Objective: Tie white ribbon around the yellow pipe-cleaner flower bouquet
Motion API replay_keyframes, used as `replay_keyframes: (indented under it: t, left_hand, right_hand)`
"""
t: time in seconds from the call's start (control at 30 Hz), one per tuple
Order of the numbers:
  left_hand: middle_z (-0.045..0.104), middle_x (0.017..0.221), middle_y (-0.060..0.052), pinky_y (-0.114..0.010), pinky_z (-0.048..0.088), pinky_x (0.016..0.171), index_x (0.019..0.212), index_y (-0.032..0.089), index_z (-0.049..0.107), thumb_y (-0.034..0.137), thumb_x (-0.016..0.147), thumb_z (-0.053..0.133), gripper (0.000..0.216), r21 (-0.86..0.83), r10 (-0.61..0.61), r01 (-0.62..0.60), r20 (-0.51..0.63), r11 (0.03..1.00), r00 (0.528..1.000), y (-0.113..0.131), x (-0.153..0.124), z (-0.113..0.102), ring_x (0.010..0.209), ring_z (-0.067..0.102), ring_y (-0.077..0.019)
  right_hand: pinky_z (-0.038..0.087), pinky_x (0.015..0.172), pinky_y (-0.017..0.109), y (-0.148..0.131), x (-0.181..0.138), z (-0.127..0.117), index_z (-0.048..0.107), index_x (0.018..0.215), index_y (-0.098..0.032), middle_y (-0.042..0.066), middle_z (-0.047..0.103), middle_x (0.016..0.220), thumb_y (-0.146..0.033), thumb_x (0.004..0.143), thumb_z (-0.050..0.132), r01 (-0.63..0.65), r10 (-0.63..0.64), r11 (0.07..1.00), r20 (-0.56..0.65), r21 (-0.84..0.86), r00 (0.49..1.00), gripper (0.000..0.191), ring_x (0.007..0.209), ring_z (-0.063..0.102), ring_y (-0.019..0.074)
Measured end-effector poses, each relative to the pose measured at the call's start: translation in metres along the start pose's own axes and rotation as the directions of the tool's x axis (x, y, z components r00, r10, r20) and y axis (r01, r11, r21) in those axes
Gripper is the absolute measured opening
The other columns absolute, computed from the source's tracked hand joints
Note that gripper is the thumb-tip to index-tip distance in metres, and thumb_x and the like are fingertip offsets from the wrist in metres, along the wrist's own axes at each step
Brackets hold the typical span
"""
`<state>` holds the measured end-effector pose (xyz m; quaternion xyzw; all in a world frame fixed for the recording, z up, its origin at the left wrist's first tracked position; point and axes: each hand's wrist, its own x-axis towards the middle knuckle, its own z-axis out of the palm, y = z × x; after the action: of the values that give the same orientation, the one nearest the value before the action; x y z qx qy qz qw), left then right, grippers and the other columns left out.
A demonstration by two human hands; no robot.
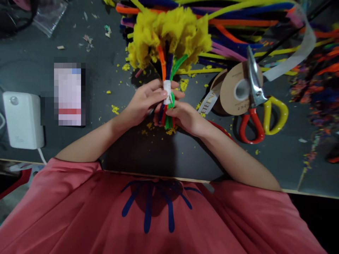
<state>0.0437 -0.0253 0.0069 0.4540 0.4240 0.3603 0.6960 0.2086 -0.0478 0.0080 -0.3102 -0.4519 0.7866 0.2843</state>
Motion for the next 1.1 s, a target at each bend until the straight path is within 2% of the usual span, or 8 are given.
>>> replay_keyframes:
  t: [0.23,0.4,0.57,0.8,0.87,1.0,1.07,1.1]
  left_hand:
    - [0.07,0.078,0.0,-0.023,0.058,0.066,0.09,0.019,0.062,0.04,0.074,0.076,0.03,0.001,0.083,-0.083,-0.105,0.997,0.991,0.003,0.0,0.007,0.072,0.07,-0.0117]
    - [0.063,0.067,0.004,-0.017,0.051,0.056,0.076,0.017,0.054,0.023,0.065,0.08,0.03,0.07,0.063,-0.06,-0.04,0.996,0.997,-0.004,-0.01,0.022,0.059,0.061,-0.0058]
    - [0.06,0.064,0.003,-0.019,0.051,0.056,0.076,0.017,0.054,0.025,0.065,0.078,0.027,0.127,0.076,-0.075,-0.004,0.989,0.997,-0.014,-0.014,0.026,0.058,0.058,-0.0065]
    - [0.064,0.061,0.003,-0.019,0.048,0.052,0.07,0.017,0.064,0.027,0.079,0.064,0.014,0.301,0.124,-0.118,-0.002,0.946,0.992,0.011,-0.011,0.01,0.055,0.06,-0.0066]
    - [0.057,0.054,0.004,-0.02,0.042,0.047,0.064,0.018,0.063,0.027,0.086,0.06,0.024,0.375,0.33,-0.262,-0.129,0.889,0.935,0.017,-0.009,0.001,0.048,0.051,-0.0042]
    - [0.064,0.08,0.002,-0.026,0.049,0.065,0.085,0.025,0.068,0.044,0.088,0.062,0.02,0.548,0.759,-0.586,-0.15,0.597,0.633,0.022,-0.006,-0.008,0.072,0.059,-0.0077]
    - [0.068,0.099,0.001,-0.028,0.052,0.084,0.103,0.03,0.068,0.044,0.09,0.058,0.021,0.579,0.79,-0.642,-0.005,0.502,0.614,0.028,-0.008,-0.005,0.096,0.062,-0.0121]
    - [0.068,0.11,0.002,-0.03,0.05,0.097,0.11,0.032,0.067,0.04,0.093,0.054,0.023,0.588,0.748,-0.619,0.035,0.521,0.663,0.032,-0.011,-0.002,0.11,0.061,-0.0139]
  right_hand:
    - [0.044,0.062,0.024,-0.026,-0.004,-0.013,0.063,0.079,-0.016,0.0,0.06,0.071,-0.054,0.082,0.063,0.004,-0.143,0.881,-0.258,-0.473,0.956,0.038,0.065,0.055,0.0093]
    - [0.053,0.079,0.031,-0.023,0.001,-0.012,0.063,0.079,-0.018,0.0,0.066,0.079,-0.054,0.076,0.07,0.086,-0.266,0.896,-0.372,-0.435,0.889,0.037,0.086,0.064,0.0161]
    - [0.053,0.095,0.033,-0.003,0.006,-0.007,0.064,0.098,-0.019,0.002,0.071,0.095,-0.044,0.077,0.071,0.141,-0.217,0.961,-0.336,-0.236,0.917,0.034,0.104,0.065,0.017]
    - [0.054,0.091,0.033,-0.006,0.006,-0.014,0.062,0.09,-0.018,0.002,0.068,0.09,-0.034,0.073,0.07,0.12,-0.115,0.993,-0.37,-0.01,0.922,0.024,0.093,0.066,0.0148]
    - [0.055,0.078,0.03,-0.013,0.005,-0.015,0.058,0.085,-0.017,0.001,0.063,0.078,-0.03,0.075,0.062,0.043,-0.005,0.991,-0.284,0.13,0.959,0.017,0.075,0.063,0.0122]
    - [0.042,0.051,0.023,-0.021,0.001,-0.016,0.05,0.079,-0.018,-0.007,0.037,0.053,-0.02,0.073,0.045,-0.083,0.099,0.95,-0.039,0.301,0.994,0.008,0.045,0.037,0.0062]
    - [0.034,0.045,0.02,-0.022,-0.001,-0.017,0.047,0.076,-0.019,-0.008,0.027,0.049,-0.024,0.071,0.046,-0.146,0.132,0.945,0.068,0.291,0.989,0.007,0.042,0.028,0.0054]
    - [0.031,0.043,0.02,-0.022,-0.001,-0.017,0.047,0.075,-0.019,-0.009,0.026,0.049,-0.027,0.07,0.048,-0.184,0.158,0.941,0.112,0.283,0.981,0.009,0.041,0.025,0.005]
